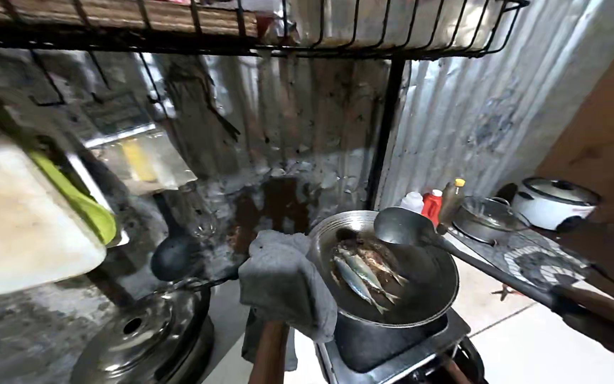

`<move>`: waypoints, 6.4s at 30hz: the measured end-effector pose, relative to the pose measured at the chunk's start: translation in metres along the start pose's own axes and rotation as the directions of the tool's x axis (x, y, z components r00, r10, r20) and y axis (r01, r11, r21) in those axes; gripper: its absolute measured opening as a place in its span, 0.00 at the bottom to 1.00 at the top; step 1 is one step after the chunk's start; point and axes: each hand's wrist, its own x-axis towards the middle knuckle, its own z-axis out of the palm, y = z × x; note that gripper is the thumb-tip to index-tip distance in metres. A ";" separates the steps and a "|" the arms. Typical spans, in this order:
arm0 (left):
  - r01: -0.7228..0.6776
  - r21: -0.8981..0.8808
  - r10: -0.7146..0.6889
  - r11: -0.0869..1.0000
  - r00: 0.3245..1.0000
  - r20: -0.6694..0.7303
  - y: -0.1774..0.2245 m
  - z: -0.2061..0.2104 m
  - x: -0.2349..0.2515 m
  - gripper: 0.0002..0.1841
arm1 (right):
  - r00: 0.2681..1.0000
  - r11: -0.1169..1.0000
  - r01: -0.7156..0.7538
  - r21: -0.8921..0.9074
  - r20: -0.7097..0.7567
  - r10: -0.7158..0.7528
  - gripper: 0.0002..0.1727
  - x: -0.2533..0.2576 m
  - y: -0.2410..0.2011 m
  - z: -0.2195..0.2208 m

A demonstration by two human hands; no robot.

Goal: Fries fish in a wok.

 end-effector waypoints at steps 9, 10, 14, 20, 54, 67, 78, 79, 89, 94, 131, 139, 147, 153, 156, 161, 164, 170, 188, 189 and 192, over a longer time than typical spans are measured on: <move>-0.186 0.150 0.171 0.971 0.980 0.106 -0.040 -0.008 0.026 0.21 | 0.999 0.839 -0.045 -0.543 -0.006 0.050 0.12 0.020 -0.067 0.014; -0.330 0.124 0.332 0.936 0.943 0.004 -0.056 0.000 0.032 0.21 | 0.999 0.823 -0.039 -0.566 -0.003 0.044 0.12 0.021 -0.073 0.016; -0.239 -0.056 0.239 0.969 0.971 -0.014 -0.034 0.000 0.014 0.19 | 0.997 0.773 -0.039 -0.633 -0.071 -0.008 0.09 0.024 -0.091 0.020; -0.292 0.007 0.292 0.956 0.955 -0.054 -0.029 0.000 0.005 0.19 | 0.999 0.736 -0.019 -0.677 0.015 0.040 0.09 0.026 -0.115 0.011; -0.379 -0.581 0.342 0.720 0.923 -0.178 -0.024 0.013 -0.006 0.28 | 0.901 0.867 -0.066 -0.494 0.343 0.264 0.17 0.087 -0.134 -0.018; -0.312 -0.491 0.286 0.814 0.949 -0.129 -0.035 0.010 0.001 0.26 | 0.898 0.879 -0.126 -0.460 0.323 0.298 0.16 0.089 -0.103 -0.023; -0.317 -0.327 0.283 0.890 0.948 -0.148 -0.035 0.008 -0.001 0.26 | 0.989 0.824 -0.118 -0.554 0.012 0.150 0.10 0.057 -0.113 0.002; -0.305 -0.262 0.276 0.916 0.951 -0.141 -0.034 0.007 -0.002 0.27 | 0.988 0.825 -0.116 -0.554 0.023 0.155 0.11 0.058 -0.117 0.008; -0.345 -0.523 0.315 0.779 0.937 -0.149 -0.033 0.008 0.000 0.25 | 0.994 0.834 -0.041 -0.550 0.064 0.091 0.15 0.050 -0.160 0.045; -0.355 -0.508 0.330 0.785 0.933 -0.143 -0.032 0.007 0.001 0.25 | 0.995 0.830 -0.002 -0.558 0.081 0.057 0.17 0.054 -0.170 0.056; -0.493 -0.560 0.387 0.665 0.870 -0.305 -0.024 0.018 0.032 0.35 | 0.880 0.950 0.106 -0.293 0.473 0.048 0.16 0.128 -0.094 0.013; -0.514 -0.559 0.406 0.651 0.858 -0.316 -0.024 0.018 0.035 0.34 | 0.848 0.987 -0.009 -0.162 0.522 0.094 0.15 0.129 -0.091 0.009; -0.510 -0.571 0.411 0.644 0.860 -0.303 -0.026 0.015 0.038 0.33 | 0.875 0.980 0.020 -0.198 0.477 0.079 0.15 0.144 -0.078 0.002; -0.464 -0.503 0.379 0.729 0.886 -0.268 -0.029 0.011 0.032 0.33 | 0.911 0.930 0.149 -0.336 0.413 0.003 0.13 0.134 -0.076 0.007; -0.498 -0.553 0.410 0.668 0.866 -0.285 -0.032 0.013 0.037 0.35 | 0.863 0.984 0.020 -0.177 0.501 0.073 0.14 0.129 -0.066 0.002; -0.452 -0.640 0.390 0.622 0.887 -0.247 -0.030 0.013 0.041 0.24 | 0.779 0.983 -0.180 0.019 0.613 0.131 0.16 0.126 -0.043 -0.001; -0.479 -0.575 0.408 0.664 0.876 -0.257 -0.029 0.010 0.038 0.32 | 0.732 0.964 -0.250 0.091 0.669 0.127 0.16 0.127 -0.035 -0.008; -0.496 -0.608 0.440 0.621 0.861 -0.254 -0.035 0.009 0.042 0.30 | 0.740 0.958 -0.277 0.073 0.652 0.165 0.16 0.132 -0.032 -0.031; -0.524 -0.519 0.447 0.676 0.851 -0.277 -0.029 0.008 0.037 0.33 | 0.964 0.857 0.019 -0.515 0.238 0.122 0.15 0.115 -0.088 -0.001; -0.519 -0.529 0.443 0.671 0.853 -0.275 -0.028 0.008 0.037 0.32 | 0.966 0.853 0.021 -0.521 0.231 0.117 0.15 0.115 -0.086 -0.002; -0.522 -0.562 0.447 0.642 0.850 -0.279 -0.027 0.009 0.039 0.34 | 0.983 0.846 0.027 -0.532 0.170 0.076 0.14 0.110 -0.075 -0.006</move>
